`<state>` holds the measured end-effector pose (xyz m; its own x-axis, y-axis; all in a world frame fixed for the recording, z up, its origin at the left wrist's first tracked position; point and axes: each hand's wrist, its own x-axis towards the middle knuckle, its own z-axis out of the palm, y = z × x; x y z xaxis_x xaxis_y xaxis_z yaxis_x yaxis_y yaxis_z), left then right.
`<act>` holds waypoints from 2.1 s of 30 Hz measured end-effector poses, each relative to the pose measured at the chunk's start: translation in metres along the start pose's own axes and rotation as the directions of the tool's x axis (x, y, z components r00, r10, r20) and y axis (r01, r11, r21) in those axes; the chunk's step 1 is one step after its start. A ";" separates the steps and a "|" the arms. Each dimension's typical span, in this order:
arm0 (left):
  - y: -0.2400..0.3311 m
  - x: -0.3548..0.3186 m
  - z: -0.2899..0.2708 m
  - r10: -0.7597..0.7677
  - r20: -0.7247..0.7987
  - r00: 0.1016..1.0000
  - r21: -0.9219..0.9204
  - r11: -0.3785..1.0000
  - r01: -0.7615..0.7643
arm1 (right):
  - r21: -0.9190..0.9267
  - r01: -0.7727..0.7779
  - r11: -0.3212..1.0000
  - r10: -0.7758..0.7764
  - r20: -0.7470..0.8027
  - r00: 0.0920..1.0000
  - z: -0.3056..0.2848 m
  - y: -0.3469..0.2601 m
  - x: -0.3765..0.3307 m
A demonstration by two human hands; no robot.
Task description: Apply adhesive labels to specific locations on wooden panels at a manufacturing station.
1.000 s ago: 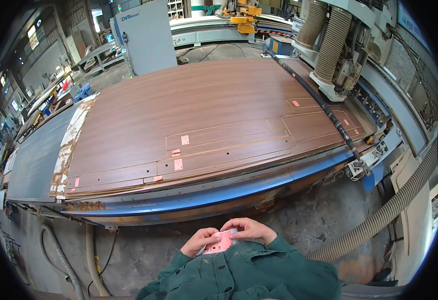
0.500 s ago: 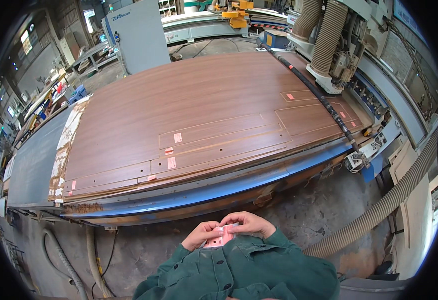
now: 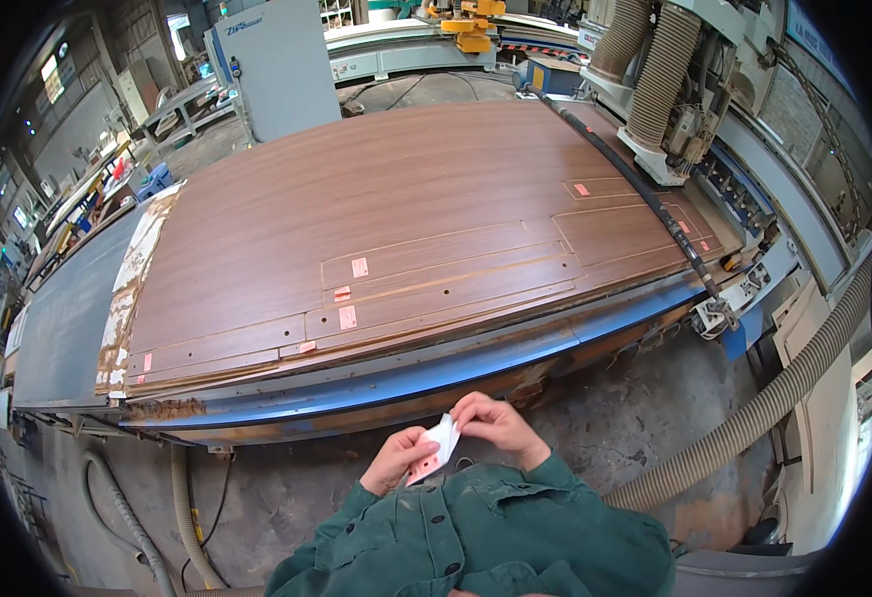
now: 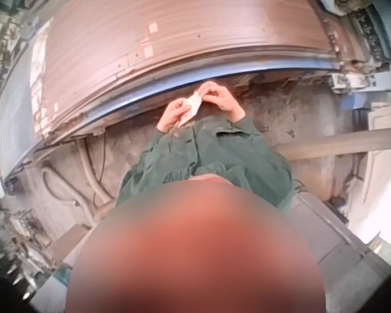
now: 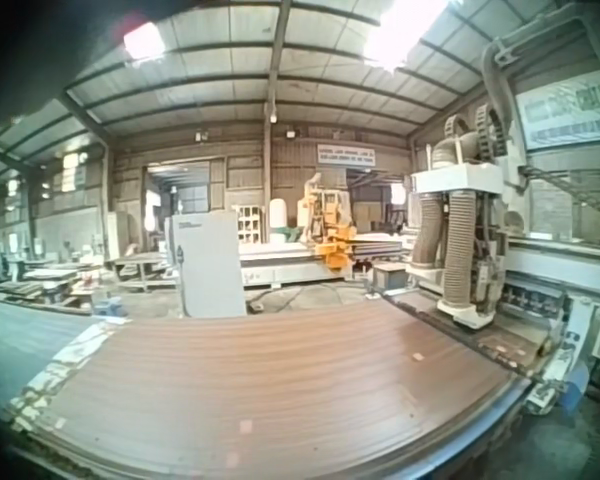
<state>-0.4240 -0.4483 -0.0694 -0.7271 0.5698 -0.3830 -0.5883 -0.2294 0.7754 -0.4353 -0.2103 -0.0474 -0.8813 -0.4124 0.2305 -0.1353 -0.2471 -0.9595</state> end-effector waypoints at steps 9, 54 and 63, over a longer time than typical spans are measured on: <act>0.015 -0.007 -0.019 0.594 0.029 0.804 0.802 0.466 -0.374 | 0.056 -0.250 0.967 0.252 -0.018 0.968 -0.004 -0.027 -0.007; -0.015 -0.030 -0.016 0.434 -0.197 0.879 0.574 0.778 -0.256 | 0.090 -0.372 0.924 0.383 -0.183 0.905 0.055 0.048 -0.023; -0.017 -0.050 -0.018 0.495 -0.166 0.853 0.747 0.628 -0.219 | -0.237 -0.349 0.907 0.284 -0.269 0.920 0.054 0.049 -0.030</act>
<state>-0.3836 -0.4874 -0.0728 -0.9702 0.2409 -0.0258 0.0544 0.3206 0.9457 -0.3910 -0.2579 -0.0928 -0.9713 -0.2139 -0.1038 0.0776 0.1276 -0.9888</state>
